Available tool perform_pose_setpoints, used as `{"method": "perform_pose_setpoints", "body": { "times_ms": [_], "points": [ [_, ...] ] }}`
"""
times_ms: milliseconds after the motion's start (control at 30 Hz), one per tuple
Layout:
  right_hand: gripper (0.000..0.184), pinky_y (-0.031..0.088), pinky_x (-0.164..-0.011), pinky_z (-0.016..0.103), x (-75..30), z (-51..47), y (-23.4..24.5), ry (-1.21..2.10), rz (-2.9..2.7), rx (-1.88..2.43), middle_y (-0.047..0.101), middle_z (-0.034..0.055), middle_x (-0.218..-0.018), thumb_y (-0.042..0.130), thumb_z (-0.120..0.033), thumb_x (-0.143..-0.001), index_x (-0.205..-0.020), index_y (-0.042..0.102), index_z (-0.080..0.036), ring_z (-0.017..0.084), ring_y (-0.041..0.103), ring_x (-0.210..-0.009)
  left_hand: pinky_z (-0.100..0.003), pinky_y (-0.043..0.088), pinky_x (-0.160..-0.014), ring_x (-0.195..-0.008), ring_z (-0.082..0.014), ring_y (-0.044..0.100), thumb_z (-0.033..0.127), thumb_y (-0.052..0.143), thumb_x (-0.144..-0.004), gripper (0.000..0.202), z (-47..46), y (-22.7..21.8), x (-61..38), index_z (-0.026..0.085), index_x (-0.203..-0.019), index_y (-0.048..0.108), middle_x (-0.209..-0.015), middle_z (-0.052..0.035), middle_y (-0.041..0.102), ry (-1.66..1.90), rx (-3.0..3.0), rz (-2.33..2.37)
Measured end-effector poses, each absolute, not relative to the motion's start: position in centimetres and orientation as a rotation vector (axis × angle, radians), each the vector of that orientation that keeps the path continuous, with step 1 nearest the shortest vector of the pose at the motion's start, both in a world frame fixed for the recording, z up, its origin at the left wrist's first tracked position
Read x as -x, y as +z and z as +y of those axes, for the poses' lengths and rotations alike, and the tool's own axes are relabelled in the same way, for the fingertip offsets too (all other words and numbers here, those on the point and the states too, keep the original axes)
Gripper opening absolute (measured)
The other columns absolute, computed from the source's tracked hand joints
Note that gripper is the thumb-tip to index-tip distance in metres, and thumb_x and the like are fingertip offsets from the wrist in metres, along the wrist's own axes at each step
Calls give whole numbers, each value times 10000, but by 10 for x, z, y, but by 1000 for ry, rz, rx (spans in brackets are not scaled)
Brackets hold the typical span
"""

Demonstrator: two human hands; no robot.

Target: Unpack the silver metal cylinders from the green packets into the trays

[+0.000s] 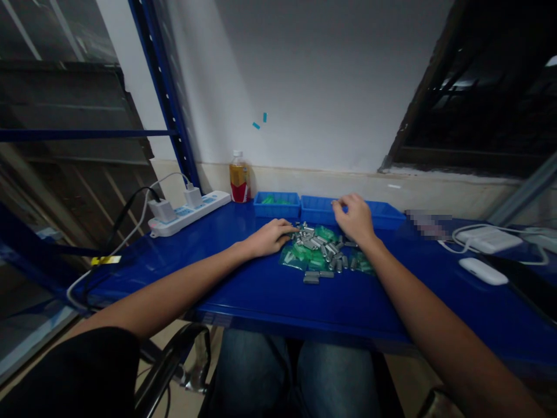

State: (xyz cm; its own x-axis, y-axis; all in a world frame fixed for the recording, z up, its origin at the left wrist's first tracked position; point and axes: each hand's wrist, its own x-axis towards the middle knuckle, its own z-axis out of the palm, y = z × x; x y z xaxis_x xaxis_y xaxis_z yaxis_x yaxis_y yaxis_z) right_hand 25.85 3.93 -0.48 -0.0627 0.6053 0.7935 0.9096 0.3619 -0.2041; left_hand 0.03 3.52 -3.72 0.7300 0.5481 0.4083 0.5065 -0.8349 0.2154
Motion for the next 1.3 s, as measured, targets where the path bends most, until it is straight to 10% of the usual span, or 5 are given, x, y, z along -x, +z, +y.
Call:
{"method": "perform_pose_setpoints", "body": {
  "times_ms": [267, 733, 1300],
  "points": [
    [283, 387, -774, 396, -331, 55, -20, -427, -1322, 1903, 608, 145, -912, 467, -326, -791, -872, 671, -148, 300, 509, -934, -282, 461, -759, -816, -173, 567, 160, 491, -852, 152, 45, -41, 2, 174, -904, 633, -886, -53, 561, 781, -2830, 922],
    [311, 379, -794, 447, -328, 58, -24, -285, -1327, 2063, 587, 123, -995, 469, -368, -800, -944, 703, -223, 322, 429, -1021, -359, 470, -841, -904, -190, 573, 134, 431, -894, 323, 29, -27, 4, 164, -1210, 489, -984, -72, 609, 1222, -2708, 937],
    [183, 356, -761, 340, -202, 7, 3, -355, -2249, 1082, 635, 52, -922, 561, -314, -849, -992, 614, -214, 235, 542, -896, -241, 482, -693, -705, -93, 545, 246, 596, -811, 381, 25, -27, -6, 179, -1154, 445, -874, 2, 506, 1337, -1643, 818]
  ]
}}
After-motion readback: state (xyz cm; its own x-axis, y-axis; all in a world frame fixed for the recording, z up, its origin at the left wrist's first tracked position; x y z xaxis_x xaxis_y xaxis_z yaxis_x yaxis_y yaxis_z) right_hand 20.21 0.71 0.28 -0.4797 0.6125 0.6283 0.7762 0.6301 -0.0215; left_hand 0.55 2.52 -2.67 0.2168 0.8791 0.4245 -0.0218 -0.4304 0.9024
